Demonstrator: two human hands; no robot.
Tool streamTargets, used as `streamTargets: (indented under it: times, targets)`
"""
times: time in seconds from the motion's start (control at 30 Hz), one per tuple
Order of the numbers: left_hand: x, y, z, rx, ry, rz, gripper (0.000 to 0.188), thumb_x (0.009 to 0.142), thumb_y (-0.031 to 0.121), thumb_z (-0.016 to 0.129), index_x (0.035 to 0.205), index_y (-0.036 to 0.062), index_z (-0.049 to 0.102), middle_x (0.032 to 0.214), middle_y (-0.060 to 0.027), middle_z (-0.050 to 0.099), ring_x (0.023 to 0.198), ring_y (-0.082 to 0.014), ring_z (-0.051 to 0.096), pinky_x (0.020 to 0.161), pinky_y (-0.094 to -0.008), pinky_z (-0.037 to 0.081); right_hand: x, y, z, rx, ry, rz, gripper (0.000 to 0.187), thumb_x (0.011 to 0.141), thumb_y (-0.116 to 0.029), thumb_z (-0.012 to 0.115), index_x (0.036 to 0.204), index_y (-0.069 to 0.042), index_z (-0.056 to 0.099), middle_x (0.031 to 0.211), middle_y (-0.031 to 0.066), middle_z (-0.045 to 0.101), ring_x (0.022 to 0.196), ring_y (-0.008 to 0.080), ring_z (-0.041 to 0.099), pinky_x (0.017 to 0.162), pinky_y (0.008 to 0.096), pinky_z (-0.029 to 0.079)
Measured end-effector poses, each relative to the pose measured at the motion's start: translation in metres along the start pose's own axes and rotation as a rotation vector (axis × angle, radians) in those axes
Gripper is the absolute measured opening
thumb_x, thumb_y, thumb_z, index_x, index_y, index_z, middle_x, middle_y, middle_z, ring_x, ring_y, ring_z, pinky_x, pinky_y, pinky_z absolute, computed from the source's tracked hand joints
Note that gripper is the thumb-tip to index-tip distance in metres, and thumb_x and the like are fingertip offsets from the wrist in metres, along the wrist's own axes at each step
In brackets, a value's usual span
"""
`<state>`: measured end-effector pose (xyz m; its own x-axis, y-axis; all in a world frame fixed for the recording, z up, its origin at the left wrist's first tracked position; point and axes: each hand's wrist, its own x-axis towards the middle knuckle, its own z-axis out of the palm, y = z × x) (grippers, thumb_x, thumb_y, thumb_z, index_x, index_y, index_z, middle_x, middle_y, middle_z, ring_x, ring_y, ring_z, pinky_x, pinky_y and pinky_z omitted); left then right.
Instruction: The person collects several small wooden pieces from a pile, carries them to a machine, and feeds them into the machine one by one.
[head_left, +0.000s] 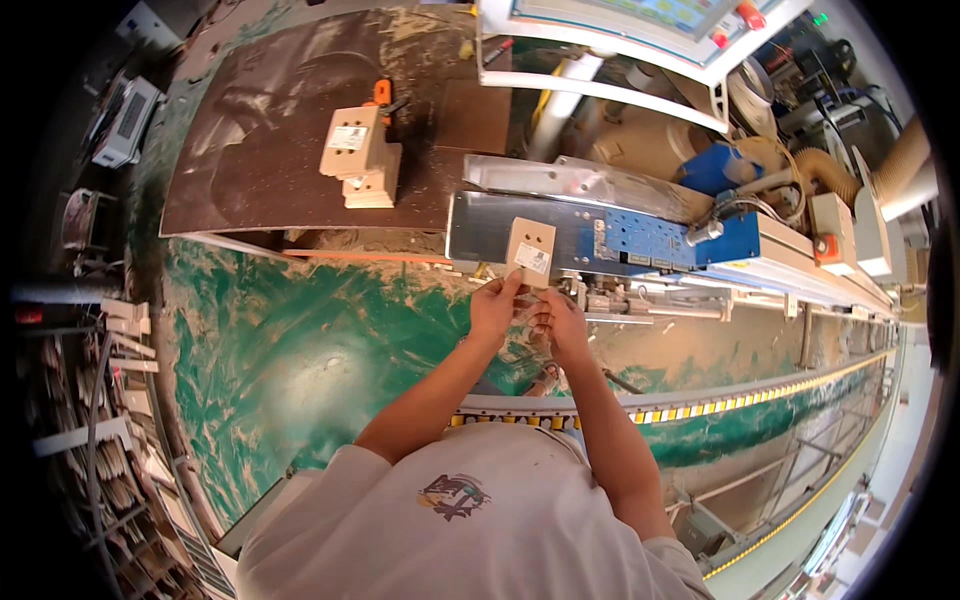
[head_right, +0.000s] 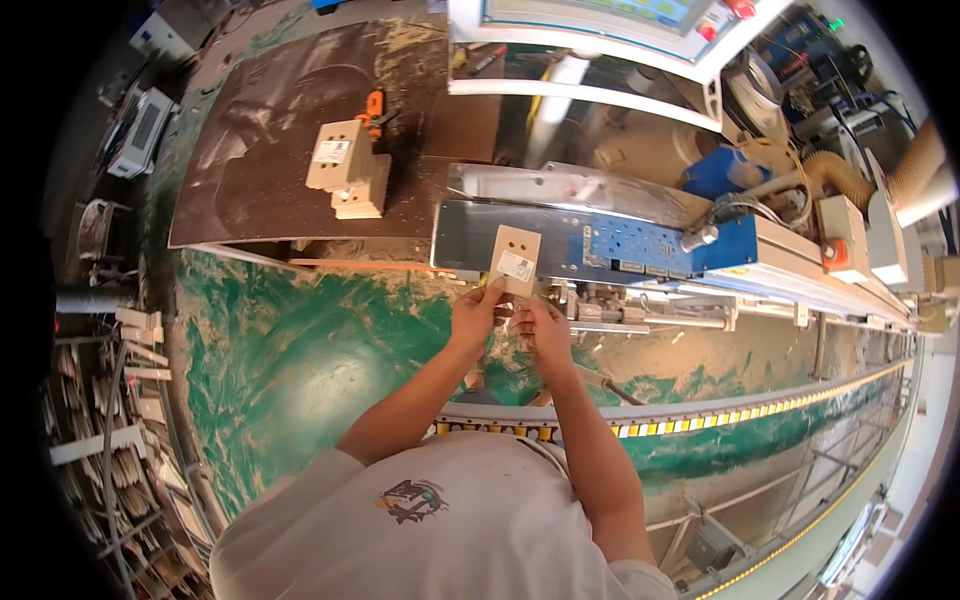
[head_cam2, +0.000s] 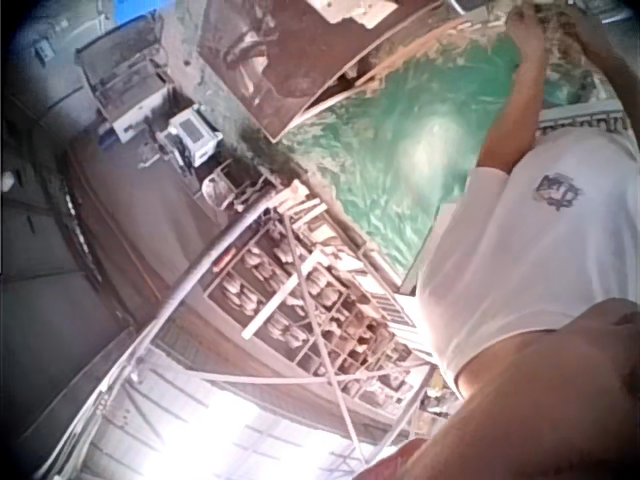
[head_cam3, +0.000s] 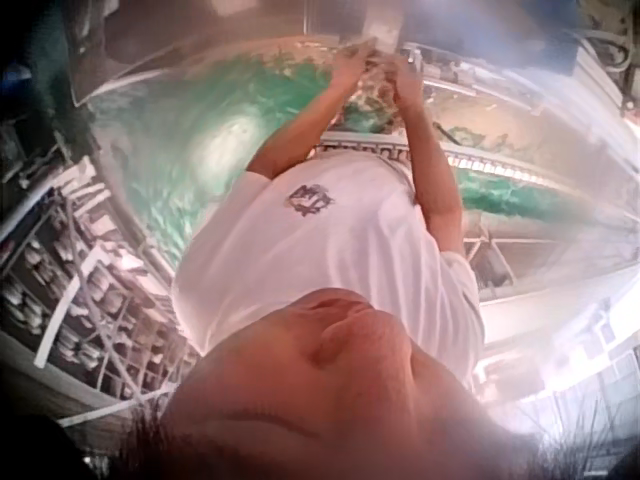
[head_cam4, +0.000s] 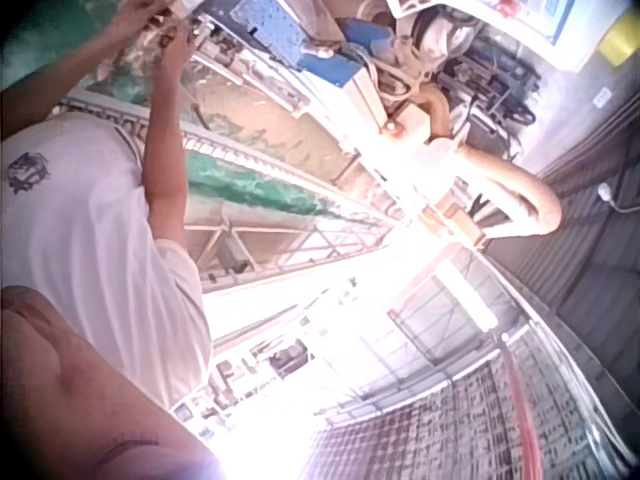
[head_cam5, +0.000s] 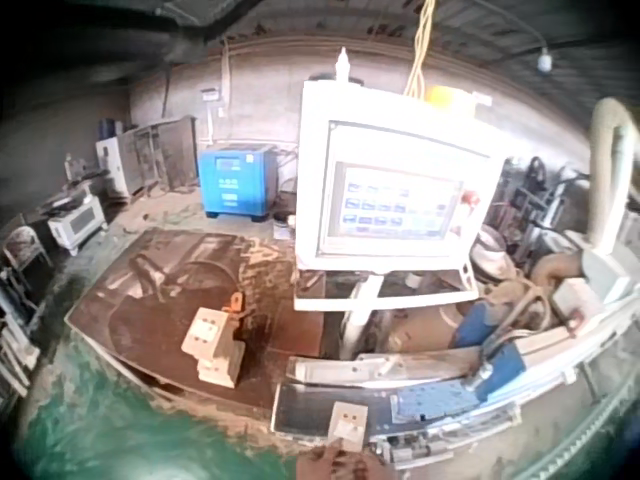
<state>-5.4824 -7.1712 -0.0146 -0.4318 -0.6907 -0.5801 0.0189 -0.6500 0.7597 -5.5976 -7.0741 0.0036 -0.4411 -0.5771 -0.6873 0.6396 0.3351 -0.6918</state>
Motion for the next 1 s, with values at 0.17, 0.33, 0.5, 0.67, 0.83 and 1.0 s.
streamTargets:
  times: [0.17,0.33,0.5,0.67,0.83,1.0]
  targets:
    - [0.023,-0.009,0.057,-0.046,-0.122,-0.127,0.048,0.1,0.044,0.07,0.097,-0.0032,0.073,0.082,-0.006,0.072,0.066,-0.0114,0.067,0.055,-0.0243,0.051,0.027,-0.01,-0.042,0.184,0.154,-0.154,0.023,0.103,-0.026,0.065,0.11,-0.005,0.068,0.084,0.0041,0.071,0.067,0.0136,0.066,0.059,0.0273,0.053]
    - [0.047,-0.004,0.072,0.063,-0.183,-0.192,0.048,0.101,0.044,0.069,0.103,-0.0035,0.071,0.085,-0.0049,0.071,0.067,-0.0134,0.067,0.058,-0.0274,0.052,0.036,-0.031,-0.045,0.272,0.192,-0.191,0.029,0.104,-0.021,0.062,0.128,-0.004,0.061,0.088,0.0049,0.071,0.069,0.0147,0.068,0.06,0.0286,0.055]
    - [0.047,0.0,0.072,0.07,-0.213,-0.164,0.043,0.103,0.042,0.066,0.108,-0.0001,0.072,0.08,-0.0015,0.069,0.065,-0.0099,0.06,0.056,-0.0253,0.047,0.035,-0.024,-0.042,0.362,0.112,-0.211,0.036,0.105,-0.017,0.058,0.139,-0.005,0.056,0.083,0.0024,0.067,0.064,0.0134,0.061,0.058,0.028,0.049]
    - [0.061,0.005,0.057,-0.019,-0.266,-0.261,0.035,0.107,0.036,0.062,0.111,0.0021,0.07,0.08,0.0001,0.068,0.059,-0.0081,0.055,0.051,-0.0237,0.042,0.022,-0.019,-0.026,0.41,0.027,-0.166,0.058,0.103,-0.01,0.057,0.158,-0.009,0.039,0.081,0.0032,0.062,0.063,0.0146,0.055,0.058,0.0294,0.046]
    - [0.06,0.013,0.055,0.032,-0.278,-0.284,0.031,0.107,0.032,0.062,0.111,0.0021,0.07,0.081,-0.0002,0.07,0.058,-0.0081,0.056,0.049,-0.0229,0.042,0.011,-0.02,-0.014,0.426,-0.018,-0.15,0.071,0.101,-0.01,0.06,0.164,-0.013,0.029,0.08,0.0024,0.059,0.064,0.0133,0.054,0.057,0.028,0.044]
    - [0.06,0.015,0.05,0.01,-0.233,-0.267,0.031,0.106,0.03,0.062,0.109,0.0006,0.07,0.078,-0.0019,0.068,0.057,-0.0105,0.058,0.049,-0.0256,0.043,0.016,-0.018,-0.001,0.502,-0.062,-0.156,0.086,0.101,-0.013,0.063,0.169,-0.017,0.01,0.081,0.0011,0.058,0.068,0.0134,0.055,0.057,0.0277,0.042]
